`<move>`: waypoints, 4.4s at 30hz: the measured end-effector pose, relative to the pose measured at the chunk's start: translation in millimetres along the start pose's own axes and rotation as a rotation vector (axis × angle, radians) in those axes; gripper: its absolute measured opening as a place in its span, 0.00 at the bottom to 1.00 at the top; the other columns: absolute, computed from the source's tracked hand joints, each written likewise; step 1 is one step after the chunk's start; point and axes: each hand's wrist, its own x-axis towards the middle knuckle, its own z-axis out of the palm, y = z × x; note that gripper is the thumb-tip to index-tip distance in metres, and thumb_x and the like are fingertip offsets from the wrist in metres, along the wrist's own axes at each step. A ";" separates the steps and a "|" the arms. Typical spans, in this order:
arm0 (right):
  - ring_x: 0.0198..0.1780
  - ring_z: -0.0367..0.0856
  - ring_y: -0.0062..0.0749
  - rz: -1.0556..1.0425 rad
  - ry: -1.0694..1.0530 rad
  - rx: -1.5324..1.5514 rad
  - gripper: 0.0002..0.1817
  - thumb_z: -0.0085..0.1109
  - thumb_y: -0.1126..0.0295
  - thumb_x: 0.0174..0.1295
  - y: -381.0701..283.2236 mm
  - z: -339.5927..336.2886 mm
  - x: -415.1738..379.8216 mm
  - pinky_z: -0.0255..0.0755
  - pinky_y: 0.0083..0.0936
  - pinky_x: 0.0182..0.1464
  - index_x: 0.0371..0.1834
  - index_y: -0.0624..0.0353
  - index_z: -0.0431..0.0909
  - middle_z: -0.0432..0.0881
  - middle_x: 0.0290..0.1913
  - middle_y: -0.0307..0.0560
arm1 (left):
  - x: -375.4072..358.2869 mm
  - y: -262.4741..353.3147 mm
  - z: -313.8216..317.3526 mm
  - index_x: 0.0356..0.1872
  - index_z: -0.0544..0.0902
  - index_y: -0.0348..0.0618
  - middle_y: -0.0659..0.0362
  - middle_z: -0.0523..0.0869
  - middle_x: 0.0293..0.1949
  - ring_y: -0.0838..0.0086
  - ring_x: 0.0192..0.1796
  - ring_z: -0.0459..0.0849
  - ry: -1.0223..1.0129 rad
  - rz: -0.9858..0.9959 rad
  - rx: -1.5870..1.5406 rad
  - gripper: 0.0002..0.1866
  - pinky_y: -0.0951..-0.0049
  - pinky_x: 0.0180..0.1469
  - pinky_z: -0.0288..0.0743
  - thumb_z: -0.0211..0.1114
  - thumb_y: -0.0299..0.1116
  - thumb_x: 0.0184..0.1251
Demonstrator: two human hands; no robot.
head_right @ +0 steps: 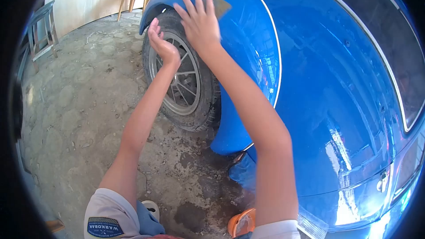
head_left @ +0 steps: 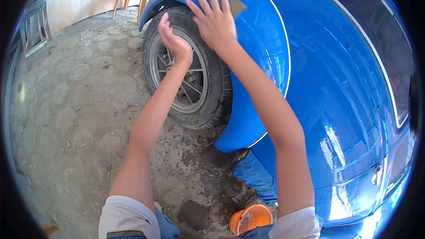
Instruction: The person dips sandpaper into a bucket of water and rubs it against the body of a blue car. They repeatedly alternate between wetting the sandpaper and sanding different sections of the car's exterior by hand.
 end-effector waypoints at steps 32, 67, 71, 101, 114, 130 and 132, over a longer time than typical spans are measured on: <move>0.87 0.51 0.45 0.171 0.055 0.031 0.34 0.52 0.58 0.72 3.1 -37.4 -122.8 0.43 0.52 0.86 0.84 0.40 0.66 0.57 0.87 0.43 | -64.6 3.0 -0.2 0.68 0.78 0.37 0.53 0.80 0.67 0.64 0.67 0.76 -0.341 0.252 0.101 0.28 0.61 0.71 0.66 0.38 0.45 0.88; 0.27 0.85 0.25 1.903 -1.869 1.531 0.14 0.53 0.57 0.79 -90.1 -349.1 -799.9 0.79 0.26 0.26 0.52 0.52 0.84 0.87 0.35 0.44 | -644.4 194.2 -264.9 0.42 0.93 0.46 0.49 0.93 0.47 0.55 0.51 0.91 -3.172 -0.040 0.165 0.14 0.58 0.50 0.84 0.60 0.38 0.70; 0.44 0.90 0.32 2.115 -1.399 1.483 0.21 0.51 0.52 0.79 -121.5 -312.9 -802.1 0.84 0.35 0.49 0.55 0.56 0.86 0.91 0.44 0.49 | -636.1 170.1 -298.7 0.42 0.91 0.46 0.53 0.90 0.47 0.61 0.52 0.87 -3.354 0.066 0.411 0.15 0.61 0.54 0.79 0.61 0.42 0.69; 0.76 0.75 0.44 0.822 -1.505 1.189 0.33 0.65 0.58 0.71 -170.0 -305.7 -860.0 0.66 0.41 0.77 0.77 0.55 0.72 0.80 0.71 0.54 | -651.9 154.3 -319.6 0.55 0.90 0.42 0.49 0.86 0.63 0.57 0.61 0.85 -3.339 0.228 0.531 0.22 0.55 0.62 0.77 0.68 0.44 0.65; 0.61 0.86 0.44 0.550 -1.890 1.168 0.35 0.83 0.54 0.54 17.9 -247.2 -778.2 0.78 0.39 0.66 0.64 0.56 0.83 0.89 0.60 0.55 | -580.5 168.2 -136.0 0.51 0.91 0.42 0.47 0.91 0.49 0.55 0.52 0.90 -3.035 -0.048 -0.201 0.21 0.54 0.56 0.83 0.70 0.47 0.66; 0.49 0.91 0.47 0.813 0.063 1.361 0.20 0.57 0.78 0.65 201.6 -39.5 -53.3 0.84 0.33 0.52 0.60 0.62 0.82 0.92 0.47 0.54 | -45.1 121.6 134.7 0.49 0.83 0.36 0.55 0.89 0.44 0.69 0.48 0.88 -0.550 0.171 -0.015 0.08 0.70 0.52 0.80 0.64 0.28 0.77; 0.50 0.91 0.44 0.751 0.188 1.132 0.20 0.57 0.78 0.65 196.0 4.0 -38.3 0.84 0.32 0.53 0.60 0.61 0.82 0.91 0.48 0.56 | -33.2 113.0 125.8 0.49 0.83 0.35 0.55 0.89 0.43 0.69 0.48 0.88 -0.490 0.131 0.034 0.07 0.70 0.52 0.80 0.62 0.26 0.76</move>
